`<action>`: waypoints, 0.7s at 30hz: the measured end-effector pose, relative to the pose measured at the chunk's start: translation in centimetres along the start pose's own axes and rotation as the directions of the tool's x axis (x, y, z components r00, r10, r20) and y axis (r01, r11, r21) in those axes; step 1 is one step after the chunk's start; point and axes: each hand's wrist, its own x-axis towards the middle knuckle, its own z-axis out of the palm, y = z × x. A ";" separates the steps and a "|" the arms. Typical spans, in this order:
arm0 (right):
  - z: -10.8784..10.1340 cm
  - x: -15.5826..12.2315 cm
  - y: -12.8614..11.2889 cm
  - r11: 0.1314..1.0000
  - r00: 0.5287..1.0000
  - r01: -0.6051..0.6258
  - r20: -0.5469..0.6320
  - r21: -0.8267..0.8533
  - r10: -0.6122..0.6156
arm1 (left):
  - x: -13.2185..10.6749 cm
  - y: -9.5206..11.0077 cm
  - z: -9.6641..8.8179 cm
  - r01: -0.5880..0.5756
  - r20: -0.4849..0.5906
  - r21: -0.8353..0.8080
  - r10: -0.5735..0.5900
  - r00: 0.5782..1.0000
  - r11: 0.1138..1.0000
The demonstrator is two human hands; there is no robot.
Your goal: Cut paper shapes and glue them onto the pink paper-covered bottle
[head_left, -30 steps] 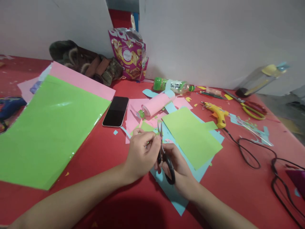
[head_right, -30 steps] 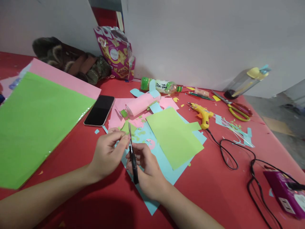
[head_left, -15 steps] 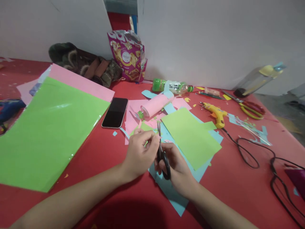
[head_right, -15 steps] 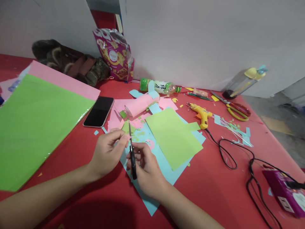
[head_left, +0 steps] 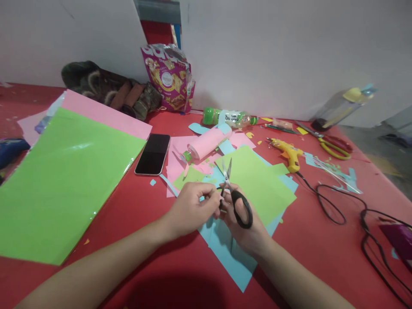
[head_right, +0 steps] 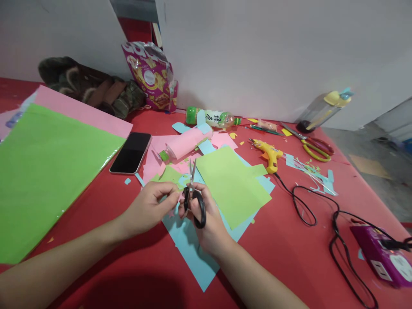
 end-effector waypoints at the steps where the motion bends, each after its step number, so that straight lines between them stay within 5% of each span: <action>1: 0.0 0.0 -0.1 1.000 0.999 0.009 -0.036 0.009 -0.009 | 0.0 0.0 -0.1 -0.009 0.046 0.016 0.008 0.999 1.000; 6: -0.1 0.3 -0.5 0.996 0.989 0.082 -0.124 -0.020 -0.084 | 0.3 -0.3 -0.5 -0.076 0.205 0.144 0.045 0.978 0.987; 21: -0.3 0.1 -0.4 0.990 0.997 0.052 0.059 -0.132 -0.045 | 1.0 -1.2 -2.3 -0.234 0.541 0.130 0.129 0.831 0.963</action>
